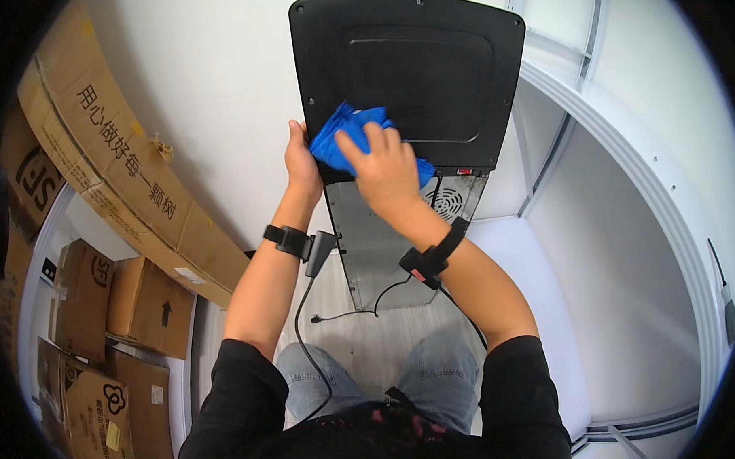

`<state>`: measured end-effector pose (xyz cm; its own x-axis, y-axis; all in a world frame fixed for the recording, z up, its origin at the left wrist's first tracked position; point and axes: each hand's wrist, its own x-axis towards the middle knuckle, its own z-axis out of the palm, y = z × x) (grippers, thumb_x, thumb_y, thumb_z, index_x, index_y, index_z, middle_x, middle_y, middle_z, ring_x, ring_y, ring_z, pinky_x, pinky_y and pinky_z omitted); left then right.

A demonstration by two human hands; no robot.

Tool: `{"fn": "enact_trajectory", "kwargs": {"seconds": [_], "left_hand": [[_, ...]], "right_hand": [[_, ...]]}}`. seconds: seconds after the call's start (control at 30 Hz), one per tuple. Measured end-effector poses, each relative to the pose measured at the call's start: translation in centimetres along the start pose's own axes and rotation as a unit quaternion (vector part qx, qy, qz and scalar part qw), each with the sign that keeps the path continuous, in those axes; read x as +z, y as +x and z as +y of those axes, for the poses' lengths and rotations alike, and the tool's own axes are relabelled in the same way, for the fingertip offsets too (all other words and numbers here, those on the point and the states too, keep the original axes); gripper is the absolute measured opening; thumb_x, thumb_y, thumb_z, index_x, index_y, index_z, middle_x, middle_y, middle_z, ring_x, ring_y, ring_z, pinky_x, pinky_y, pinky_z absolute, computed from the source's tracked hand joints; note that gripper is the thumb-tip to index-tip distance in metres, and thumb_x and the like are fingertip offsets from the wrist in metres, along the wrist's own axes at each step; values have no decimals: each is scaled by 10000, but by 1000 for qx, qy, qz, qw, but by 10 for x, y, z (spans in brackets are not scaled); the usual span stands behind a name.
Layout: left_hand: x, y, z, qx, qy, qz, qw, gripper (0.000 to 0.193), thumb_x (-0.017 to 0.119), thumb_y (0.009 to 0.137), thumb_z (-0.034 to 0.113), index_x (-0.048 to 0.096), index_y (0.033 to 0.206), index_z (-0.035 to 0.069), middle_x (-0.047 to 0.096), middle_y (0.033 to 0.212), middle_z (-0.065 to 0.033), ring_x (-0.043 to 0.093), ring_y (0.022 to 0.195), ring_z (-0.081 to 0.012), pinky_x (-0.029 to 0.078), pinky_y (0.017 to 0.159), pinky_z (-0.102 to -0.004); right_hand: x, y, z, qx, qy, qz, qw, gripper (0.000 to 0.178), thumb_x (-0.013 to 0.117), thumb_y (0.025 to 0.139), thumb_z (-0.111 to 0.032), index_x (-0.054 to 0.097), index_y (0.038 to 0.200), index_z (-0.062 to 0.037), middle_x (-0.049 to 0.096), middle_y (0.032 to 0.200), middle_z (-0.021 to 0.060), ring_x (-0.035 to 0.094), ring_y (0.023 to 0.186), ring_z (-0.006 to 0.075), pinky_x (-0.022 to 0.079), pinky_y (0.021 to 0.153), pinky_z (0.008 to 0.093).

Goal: The person uses a screwdriver to tighten screws on the back of a wall-mounted electronic device. After securing the screws, the person wipes the device's surface with a blue cloth.

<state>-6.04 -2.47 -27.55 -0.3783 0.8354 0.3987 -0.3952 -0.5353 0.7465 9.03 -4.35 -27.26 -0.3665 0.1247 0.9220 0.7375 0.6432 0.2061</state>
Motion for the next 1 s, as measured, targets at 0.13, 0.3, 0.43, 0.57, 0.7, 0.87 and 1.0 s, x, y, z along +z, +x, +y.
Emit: {"fn": "enact_trajectory", "kwargs": {"seconds": [0.13, 0.3, 0.43, 0.57, 0.7, 0.87, 1.0], "left_hand": [[8, -5, -5, 16, 7, 51, 999, 565, 223, 1023, 481, 586, 1006, 48, 626, 980, -69, 588, 902, -163, 467, 854, -311], [13, -3, -14, 65, 19, 102, 992, 642, 212, 1032, 449, 614, 1045, -52, 654, 977, -115, 611, 911, -192, 471, 863, -316], [6, 8, -25, 147, 141, 131, 970, 600, 244, 1023, 436, 626, 1033, -26, 671, 935, -138, 622, 881, -262, 473, 824, -359], [20, 1, -22, 194, 309, 188, 912, 550, 276, 1016, 434, 545, 837, -12, 587, 760, -172, 542, 726, -327, 417, 690, -424], [19, -3, -21, 206, 374, 185, 885, 531, 274, 1014, 418, 508, 804, -10, 551, 702, -197, 513, 673, -383, 397, 640, -453], [15, 3, -36, 250, 382, 194, 868, 508, 284, 1012, 414, 530, 870, -7, 570, 731, -199, 536, 699, -401, 409, 644, -465], [11, 2, -36, 250, 387, 179, 869, 510, 297, 1008, 411, 580, 999, -13, 627, 839, -219, 580, 788, -437, 442, 687, -479]], "right_hand": [[7, 6, -2, -51, -28, -3, 998, 449, 613, 711, -69, 619, 1135, -214, 523, 1026, 80, 505, 840, 243, 385, 613, 320], [1, 24, 7, -72, -23, 21, 997, 434, 609, 719, -66, 625, 1127, -215, 516, 1024, 81, 505, 838, 240, 380, 607, 317], [4, 65, 21, -64, -26, 113, 991, 448, 597, 726, -53, 621, 1143, -217, 508, 1009, 82, 506, 830, 251, 401, 600, 324], [-3, 111, 46, -43, -62, 156, 985, 521, 688, 676, -90, 596, 1169, -230, 517, 1037, 96, 536, 857, 279, 453, 599, 350], [-20, 136, 48, 14, -50, 209, 977, 524, 743, 664, -104, 593, 1151, -224, 521, 1038, 109, 546, 870, 308, 496, 625, 372], [8, 136, 28, -29, -88, 216, 972, 399, 632, 721, -119, 619, 1110, -208, 503, 936, 76, 517, 781, 255, 432, 541, 351], [21, 138, -1, -78, -89, 228, 967, 285, 615, 728, -131, 657, 1003, -193, 477, 824, 35, 471, 702, 200, 356, 493, 285]]}}
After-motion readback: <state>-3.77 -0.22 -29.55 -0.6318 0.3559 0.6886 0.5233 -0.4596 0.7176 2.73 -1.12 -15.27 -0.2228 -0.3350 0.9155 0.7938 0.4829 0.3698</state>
